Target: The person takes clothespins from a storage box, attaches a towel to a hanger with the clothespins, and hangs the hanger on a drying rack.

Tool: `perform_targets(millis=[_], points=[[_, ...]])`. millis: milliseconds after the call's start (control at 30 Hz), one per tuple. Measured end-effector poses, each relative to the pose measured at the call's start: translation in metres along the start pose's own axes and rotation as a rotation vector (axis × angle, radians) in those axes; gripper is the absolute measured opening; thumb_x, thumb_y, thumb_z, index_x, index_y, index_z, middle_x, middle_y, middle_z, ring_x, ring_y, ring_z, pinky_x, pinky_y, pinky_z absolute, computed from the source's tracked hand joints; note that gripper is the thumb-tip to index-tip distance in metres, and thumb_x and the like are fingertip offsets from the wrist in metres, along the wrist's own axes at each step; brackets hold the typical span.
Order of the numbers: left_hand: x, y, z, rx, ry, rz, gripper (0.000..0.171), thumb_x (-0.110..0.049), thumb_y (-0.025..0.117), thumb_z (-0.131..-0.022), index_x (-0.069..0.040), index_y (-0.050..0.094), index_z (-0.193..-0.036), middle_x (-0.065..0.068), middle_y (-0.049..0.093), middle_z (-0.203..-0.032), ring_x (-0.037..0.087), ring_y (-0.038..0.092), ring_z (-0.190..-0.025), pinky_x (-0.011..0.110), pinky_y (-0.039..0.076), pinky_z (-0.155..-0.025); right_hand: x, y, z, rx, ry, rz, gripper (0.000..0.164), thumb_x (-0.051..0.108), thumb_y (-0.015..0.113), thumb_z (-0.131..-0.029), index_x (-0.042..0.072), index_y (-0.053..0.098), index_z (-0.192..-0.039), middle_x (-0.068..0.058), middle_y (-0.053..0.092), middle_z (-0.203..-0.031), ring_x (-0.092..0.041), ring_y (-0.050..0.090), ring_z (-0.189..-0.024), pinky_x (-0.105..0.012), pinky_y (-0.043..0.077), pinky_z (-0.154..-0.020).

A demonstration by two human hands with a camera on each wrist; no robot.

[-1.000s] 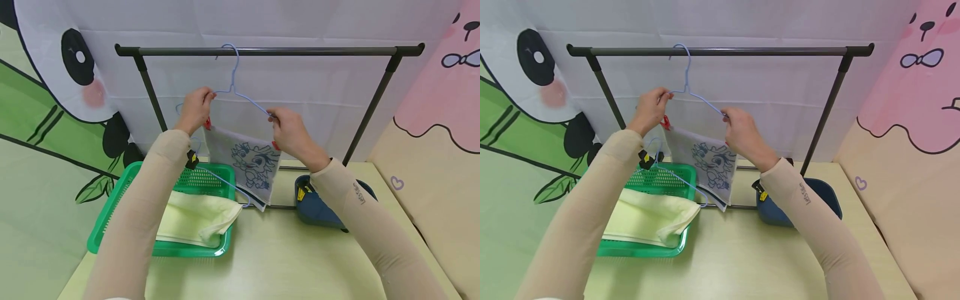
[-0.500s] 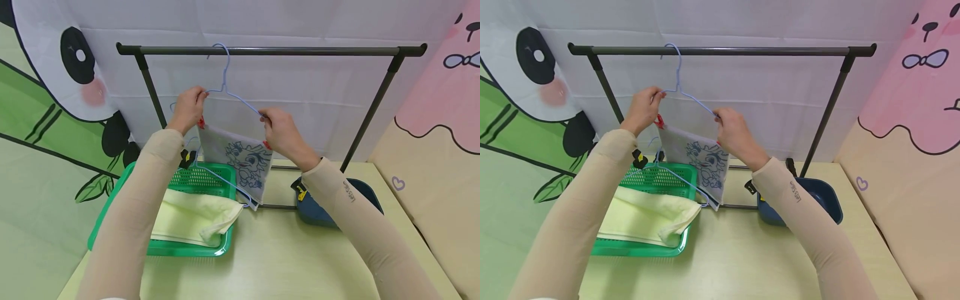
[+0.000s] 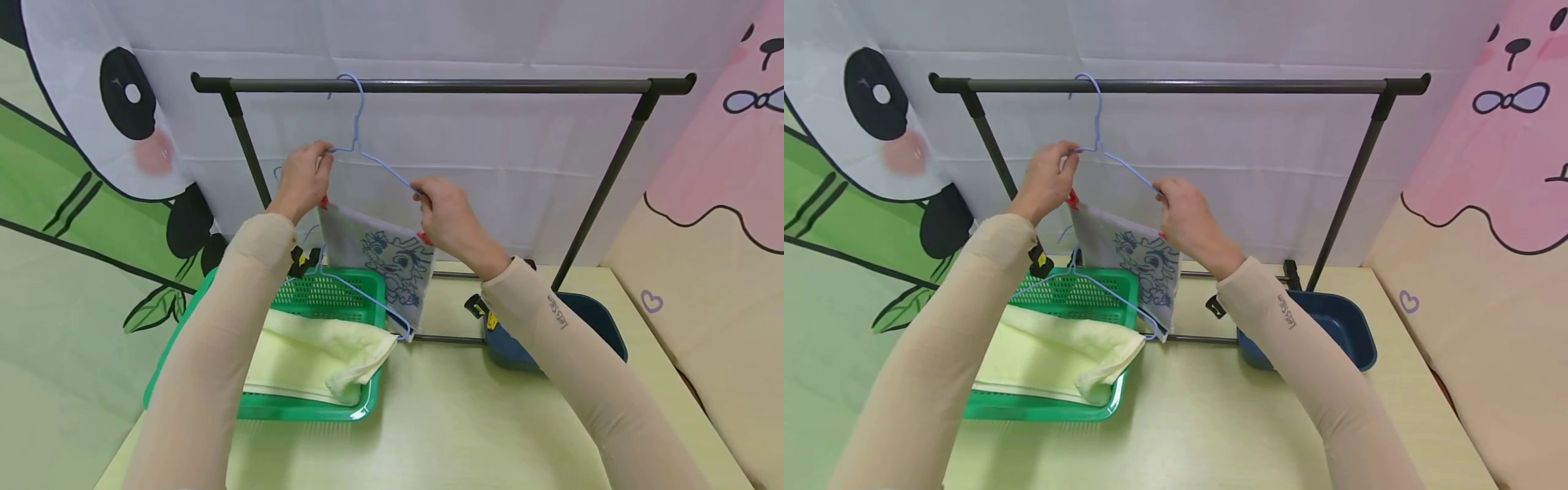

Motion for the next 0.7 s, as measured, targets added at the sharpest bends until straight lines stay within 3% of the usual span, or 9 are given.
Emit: perform_targets(millis=[333, 700], points=[[0.003, -0.009, 0.004, 0.019, -0.051, -0.033, 0.043, -0.033, 0.032, -0.103, -0.010, 0.046, -0.138, 0.016, 0.042, -0.138, 0.036, 0.033, -0.129, 0.050, 0.023, -0.105, 0.006, 0.008, -0.005, 0.050, 0.045, -0.026, 0.032, 0.001, 0.040, -0.099, -0.003, 0.055, -0.127, -0.014, 0.060, -0.109, -0.023, 0.058, -0.088, -0.031, 0.047, -0.079], [0.009, -0.012, 0.007, -0.002, -0.083, -0.039, 0.043, -0.031, 0.034, -0.103, -0.009, 0.044, -0.138, 0.016, 0.040, -0.140, 0.035, 0.031, -0.130, 0.049, 0.023, -0.106, 0.014, 0.011, -0.010, 0.066, 0.025, -0.012, 0.032, 0.002, 0.039, -0.100, -0.003, 0.055, -0.127, -0.014, 0.060, -0.110, -0.021, 0.060, -0.085, -0.031, 0.047, -0.082]])
Point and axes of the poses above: each hand's wrist, its own z-axis away from the middle knuckle, its own y-axis out of the palm, x = y × z, the point moved 2 cm from there along -z, towards the middle knuckle
